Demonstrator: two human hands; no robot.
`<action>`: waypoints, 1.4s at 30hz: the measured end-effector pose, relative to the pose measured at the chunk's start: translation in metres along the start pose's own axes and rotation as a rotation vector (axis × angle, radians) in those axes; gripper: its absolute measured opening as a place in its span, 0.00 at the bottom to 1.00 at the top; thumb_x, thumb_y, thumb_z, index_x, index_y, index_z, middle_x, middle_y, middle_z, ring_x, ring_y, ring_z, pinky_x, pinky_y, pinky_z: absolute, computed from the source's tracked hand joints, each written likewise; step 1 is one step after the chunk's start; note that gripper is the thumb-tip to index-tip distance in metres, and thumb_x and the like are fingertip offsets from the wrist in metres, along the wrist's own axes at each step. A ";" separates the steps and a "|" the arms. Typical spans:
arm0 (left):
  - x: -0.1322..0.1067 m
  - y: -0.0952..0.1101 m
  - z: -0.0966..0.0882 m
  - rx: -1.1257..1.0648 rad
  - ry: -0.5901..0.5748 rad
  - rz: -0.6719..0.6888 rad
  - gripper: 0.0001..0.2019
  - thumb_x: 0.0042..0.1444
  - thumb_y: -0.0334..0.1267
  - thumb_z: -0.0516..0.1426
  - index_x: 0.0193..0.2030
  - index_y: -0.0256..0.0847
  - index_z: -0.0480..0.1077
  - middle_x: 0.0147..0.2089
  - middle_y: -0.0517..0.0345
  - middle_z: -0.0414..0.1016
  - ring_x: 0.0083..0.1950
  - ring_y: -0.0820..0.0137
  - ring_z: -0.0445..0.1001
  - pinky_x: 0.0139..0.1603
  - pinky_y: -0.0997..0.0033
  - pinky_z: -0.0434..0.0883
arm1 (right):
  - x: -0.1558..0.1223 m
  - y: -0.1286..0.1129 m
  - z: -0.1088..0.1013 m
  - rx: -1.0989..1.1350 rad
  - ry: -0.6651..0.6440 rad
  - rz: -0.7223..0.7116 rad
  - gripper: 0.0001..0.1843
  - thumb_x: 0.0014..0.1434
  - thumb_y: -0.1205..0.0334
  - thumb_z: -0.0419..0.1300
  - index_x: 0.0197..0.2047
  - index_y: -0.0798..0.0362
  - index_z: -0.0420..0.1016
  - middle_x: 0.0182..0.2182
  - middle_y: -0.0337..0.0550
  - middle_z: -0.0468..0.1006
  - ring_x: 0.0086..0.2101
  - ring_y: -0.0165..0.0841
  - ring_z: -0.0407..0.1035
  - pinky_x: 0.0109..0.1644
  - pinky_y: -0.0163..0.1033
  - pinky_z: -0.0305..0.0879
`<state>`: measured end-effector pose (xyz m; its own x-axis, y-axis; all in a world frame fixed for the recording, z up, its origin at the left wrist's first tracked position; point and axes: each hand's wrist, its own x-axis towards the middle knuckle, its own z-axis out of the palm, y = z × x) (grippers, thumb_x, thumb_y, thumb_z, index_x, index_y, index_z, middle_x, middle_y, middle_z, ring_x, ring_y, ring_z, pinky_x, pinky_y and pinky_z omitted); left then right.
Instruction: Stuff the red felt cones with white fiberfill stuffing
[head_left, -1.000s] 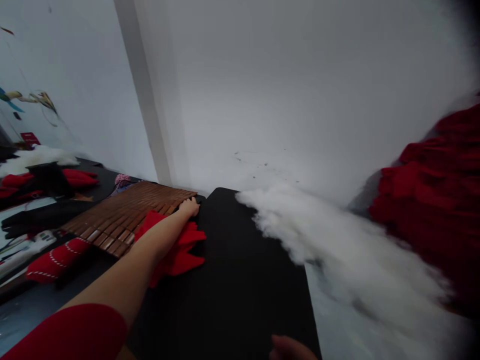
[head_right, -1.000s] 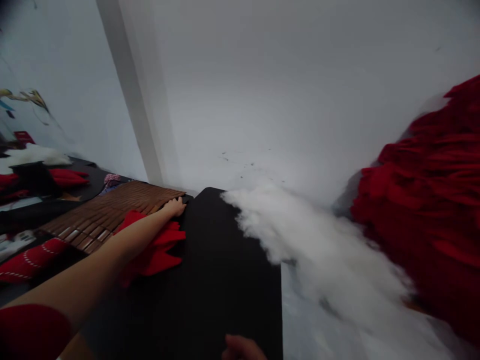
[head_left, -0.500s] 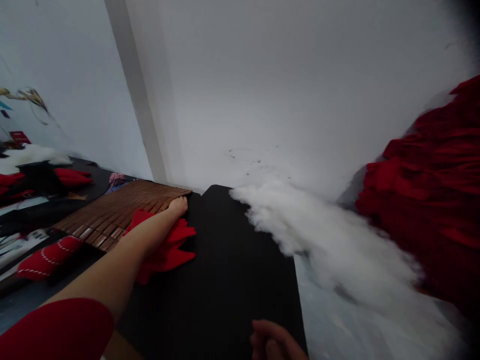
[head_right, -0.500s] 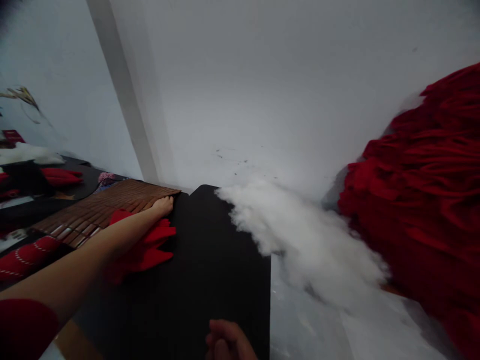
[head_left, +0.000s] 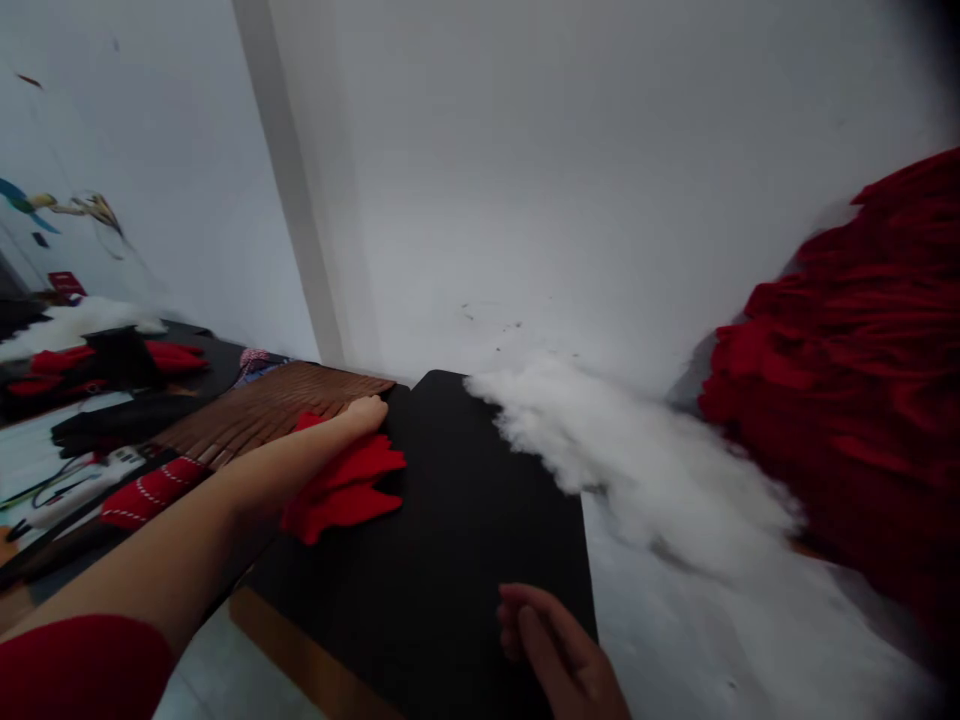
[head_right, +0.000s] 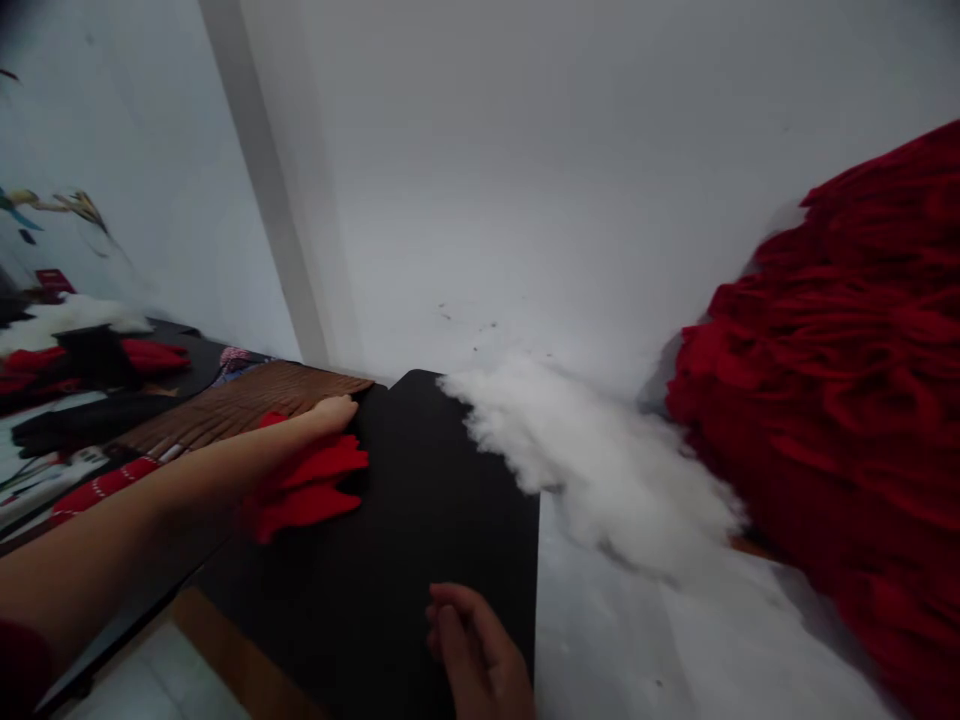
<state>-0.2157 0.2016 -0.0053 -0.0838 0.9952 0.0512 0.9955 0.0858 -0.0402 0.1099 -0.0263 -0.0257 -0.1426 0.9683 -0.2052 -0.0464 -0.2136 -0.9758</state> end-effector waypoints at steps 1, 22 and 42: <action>-0.006 -0.003 -0.005 0.027 0.024 -0.003 0.15 0.56 0.37 0.51 0.50 0.39 0.64 0.54 0.47 0.62 0.54 0.61 0.63 0.50 0.57 0.64 | 0.000 0.000 0.000 -0.013 0.000 -0.007 0.29 0.41 0.37 0.58 0.36 0.53 0.75 0.30 0.44 0.78 0.31 0.34 0.72 0.36 0.33 0.68; -0.060 -0.006 -0.023 0.182 0.000 0.094 0.14 0.55 0.37 0.51 0.47 0.39 0.68 0.53 0.40 0.62 0.55 0.55 0.59 0.50 0.54 0.60 | -0.001 0.003 0.006 -0.092 0.000 -0.093 0.21 0.49 0.45 0.56 0.37 0.54 0.74 0.30 0.42 0.75 0.31 0.32 0.70 0.36 0.34 0.66; -0.040 0.007 -0.031 0.273 -0.064 0.149 0.19 0.52 0.42 0.52 0.50 0.39 0.68 0.63 0.40 0.50 0.63 0.45 0.43 0.56 0.43 0.45 | 0.006 0.013 0.006 -0.065 -0.008 -0.122 0.22 0.48 0.45 0.57 0.36 0.55 0.73 0.30 0.43 0.76 0.31 0.32 0.70 0.37 0.36 0.66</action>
<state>-0.2042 0.1610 0.0237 0.0503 0.9980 -0.0383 0.9489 -0.0597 -0.3097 0.1023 -0.0236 -0.0391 -0.1475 0.9855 -0.0840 -0.0002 -0.0850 -0.9964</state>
